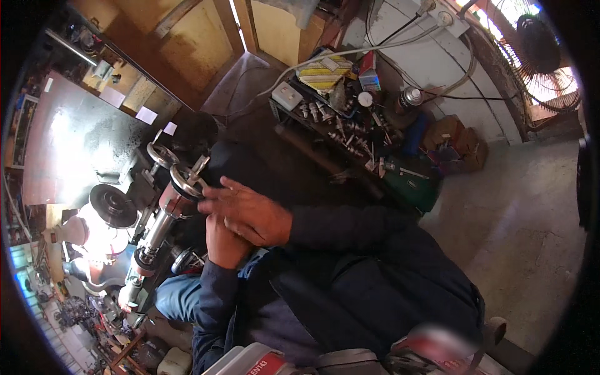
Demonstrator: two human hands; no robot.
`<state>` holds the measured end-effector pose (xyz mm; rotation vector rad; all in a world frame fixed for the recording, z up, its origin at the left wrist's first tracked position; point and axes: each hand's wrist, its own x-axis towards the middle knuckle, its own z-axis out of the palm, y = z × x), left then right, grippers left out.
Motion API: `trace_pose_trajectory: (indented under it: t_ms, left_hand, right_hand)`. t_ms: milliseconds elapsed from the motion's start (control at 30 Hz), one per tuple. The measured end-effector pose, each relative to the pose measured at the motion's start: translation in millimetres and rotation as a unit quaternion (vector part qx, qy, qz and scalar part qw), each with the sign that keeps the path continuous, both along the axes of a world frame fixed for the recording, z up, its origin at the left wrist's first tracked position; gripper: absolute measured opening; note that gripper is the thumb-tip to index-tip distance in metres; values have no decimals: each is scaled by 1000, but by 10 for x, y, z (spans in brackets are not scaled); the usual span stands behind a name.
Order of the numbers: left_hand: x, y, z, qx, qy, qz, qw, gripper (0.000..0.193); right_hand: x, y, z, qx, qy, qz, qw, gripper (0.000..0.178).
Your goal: The person measures a metal component with calipers, operates a lathe machine to grind or shape the component, and cleans a small metal part with a cloth.
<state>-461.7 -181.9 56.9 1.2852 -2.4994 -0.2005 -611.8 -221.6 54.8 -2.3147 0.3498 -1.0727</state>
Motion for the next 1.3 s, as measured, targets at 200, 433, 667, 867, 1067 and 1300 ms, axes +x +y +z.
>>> trace_pose_trajectory:
  t_ms: [200, 433, 667, 867, 1067, 1300]
  left_hand:
    - [-138, -59, 109, 220, 372, 221, 874, 56]
    - [-256, -30, -57, 293, 373, 89, 876, 80]
    - [-272, -164, 31, 390, 559, 133, 720, 67]
    - [-134, -55, -124, 467, 706, 114, 520, 49]
    - [-117, 127, -227, 458, 755, 134, 450, 58]
    - [-102, 24, -299, 439, 745, 115, 489, 55]
  right_hand:
    - [99, 132, 85, 344, -193, -145, 907, 50]
    - [-223, 83, -197, 151, -74, -128, 977, 46]
    - [-925, -513, -423, 379, -274, -421, 777, 41]
    - [-2325, -1041, -1122, 162, 39, -618, 768, 33]
    - [-4165, -904, -2426, 266, 346, -671, 600, 21]
    - [-4552, -674, -2675, 221, 417, -641, 605, 17]
